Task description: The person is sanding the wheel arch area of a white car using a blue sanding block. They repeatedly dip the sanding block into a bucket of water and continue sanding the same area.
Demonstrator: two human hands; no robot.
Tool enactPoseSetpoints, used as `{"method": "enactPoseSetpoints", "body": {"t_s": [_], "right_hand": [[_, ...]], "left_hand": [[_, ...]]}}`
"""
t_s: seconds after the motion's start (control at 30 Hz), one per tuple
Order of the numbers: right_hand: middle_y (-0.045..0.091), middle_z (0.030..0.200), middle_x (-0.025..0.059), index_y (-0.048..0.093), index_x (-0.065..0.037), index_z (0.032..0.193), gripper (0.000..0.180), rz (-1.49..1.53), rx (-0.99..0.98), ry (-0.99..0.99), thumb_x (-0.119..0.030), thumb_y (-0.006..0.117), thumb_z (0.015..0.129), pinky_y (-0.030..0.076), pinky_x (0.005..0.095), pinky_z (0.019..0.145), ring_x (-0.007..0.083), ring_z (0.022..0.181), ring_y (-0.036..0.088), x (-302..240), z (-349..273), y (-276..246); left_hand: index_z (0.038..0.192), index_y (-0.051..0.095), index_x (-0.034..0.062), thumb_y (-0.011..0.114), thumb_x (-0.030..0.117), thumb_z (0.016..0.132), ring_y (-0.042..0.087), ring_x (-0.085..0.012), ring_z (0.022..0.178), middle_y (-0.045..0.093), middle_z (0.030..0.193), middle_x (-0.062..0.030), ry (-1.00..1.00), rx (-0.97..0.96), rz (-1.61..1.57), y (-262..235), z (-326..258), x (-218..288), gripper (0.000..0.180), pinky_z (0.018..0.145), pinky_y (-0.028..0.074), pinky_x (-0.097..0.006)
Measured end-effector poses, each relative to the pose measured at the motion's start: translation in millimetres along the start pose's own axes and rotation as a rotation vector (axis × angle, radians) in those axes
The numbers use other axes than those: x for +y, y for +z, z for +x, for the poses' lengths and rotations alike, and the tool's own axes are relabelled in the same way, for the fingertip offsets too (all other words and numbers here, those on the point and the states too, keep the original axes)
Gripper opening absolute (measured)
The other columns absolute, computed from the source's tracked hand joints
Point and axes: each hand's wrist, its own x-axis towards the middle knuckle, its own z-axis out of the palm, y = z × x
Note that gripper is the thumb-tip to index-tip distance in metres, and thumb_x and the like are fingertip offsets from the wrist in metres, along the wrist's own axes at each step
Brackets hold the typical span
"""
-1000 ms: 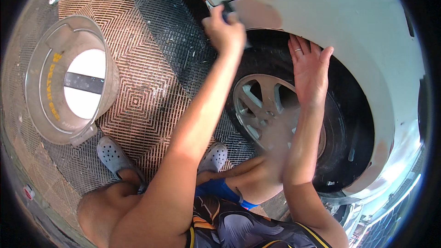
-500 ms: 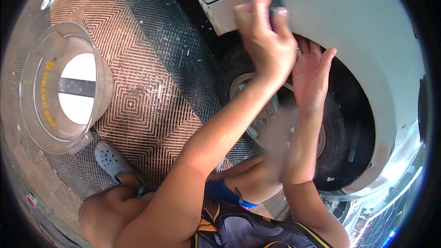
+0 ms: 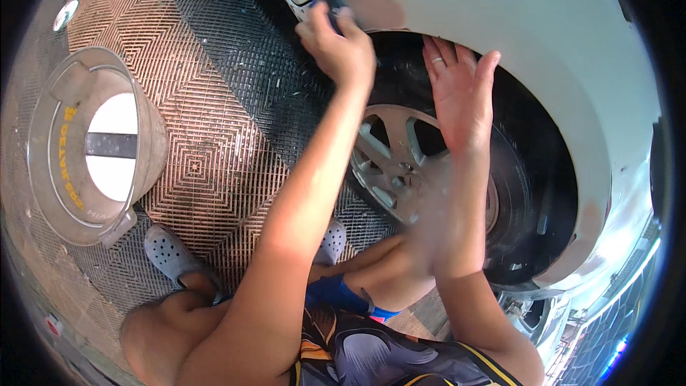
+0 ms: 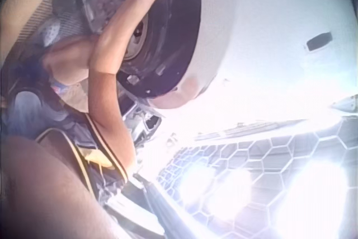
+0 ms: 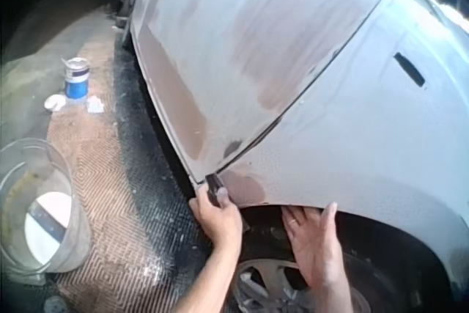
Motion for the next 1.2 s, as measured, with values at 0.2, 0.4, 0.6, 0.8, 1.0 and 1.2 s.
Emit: {"method": "enactPoseSetpoints", "body": {"t_s": [0.2, 0.4, 0.6, 0.8, 1.0, 1.2], "right_hand": [[0.027, 0.163, 0.0186, 0.023, 0.003, 0.158, 0.093, 0.057, -0.006, 0.058, -0.071, 0.027, 0.101, 0.016, 0.0457, 0.125, 0.0327, 0.151, 0.026, 1.8, -0.1, -0.1], [0.032, 0.16, 0.0208, 0.026, 0.005, 0.156, 0.1, 0.029, 0.059, 0.011, -0.076, 0.028, 0.098, 0.018, 0.0433, 0.125, 0.0337, 0.149, 0.03, 0.9, 1.6, 1.1], [0.033, 0.161, 0.02, 0.027, 0.007, 0.155, 0.106, 0.126, 0.065, 0.094, -0.08, 0.029, 0.095, 0.018, 0.0418, 0.125, 0.0304, 0.15, 0.029, 5.1, -1.4, -9.7], [0.035, 0.159, 0.0223, 0.032, 0.009, 0.153, 0.104, 0.016, 0.135, 0.198, -0.079, 0.028, 0.097, 0.025, 0.0434, 0.122, 0.031, 0.145, 0.037, -6.4, -10.5, 3.3], [0.019, 0.165, 0.0269, 0.017, 0.013, 0.155, 0.104, -0.121, 0.021, -0.058, -0.075, 0.024, 0.099, 0.009, 0.0458, 0.128, 0.0356, 0.155, 0.014, -1.4, -6.7, 6.3], [0.02, 0.164, 0.0272, 0.021, 0.013, 0.154, 0.103, -0.015, 0.069, 0.042, -0.074, 0.025, 0.1, 0.01, 0.0463, 0.128, 0.0357, 0.154, 0.019, -7.7, -11.1, -10.5]], "left_hand": [[0.12, 0.056, -0.0003, 0.067, 0.014, 0.093, 0.053, -0.0359, 0.099, 0.053, 0.103, -0.0194, 0.349, -0.006, -0.235, -3.0, -24.1, 75.5, 0.032, 0.091, 0.043, -0.046], [0.117, 0.059, 0.0002, 0.067, 0.012, 0.095, 0.055, -0.0324, 0.097, 0.055, 0.108, -0.0186, -0.014, -0.023, -0.319, 8.9, -2.8, 29.4, 0.026, 0.088, 0.046, -0.042], [0.129, 0.059, 0.0061, 0.069, 0.012, 0.091, 0.052, -0.0347, 0.101, 0.052, 0.109, -0.019, 0.446, 0.04, -0.176, 2.8, -19.3, 51.9, 0.039, 0.088, 0.043, -0.049], [0.126, 0.063, 0.0109, 0.067, 0.024, 0.095, 0.053, -0.0377, 0.106, 0.052, 0.112, -0.0192, 0.515, 0.005, -0.219, 2.1, -40.6, 83.3, 0.034, 0.092, 0.043, -0.049], [0.123, 0.058, 0.0056, 0.062, 0.015, 0.095, 0.054, -0.0401, 0.106, 0.055, 0.111, -0.0179, -0.025, 0.041, 0.08, -3.6, 9.0, -11.1, 0.03, 0.088, 0.045, -0.051], [0.115, 0.06, 0.0034, 0.067, 0.017, 0.092, 0.053, -0.0398, 0.103, 0.053, 0.103, -0.0208, 0.402, 0.087, -0.19, 6.0, -28.5, 51.1, 0.028, 0.088, 0.043, -0.051]]}}
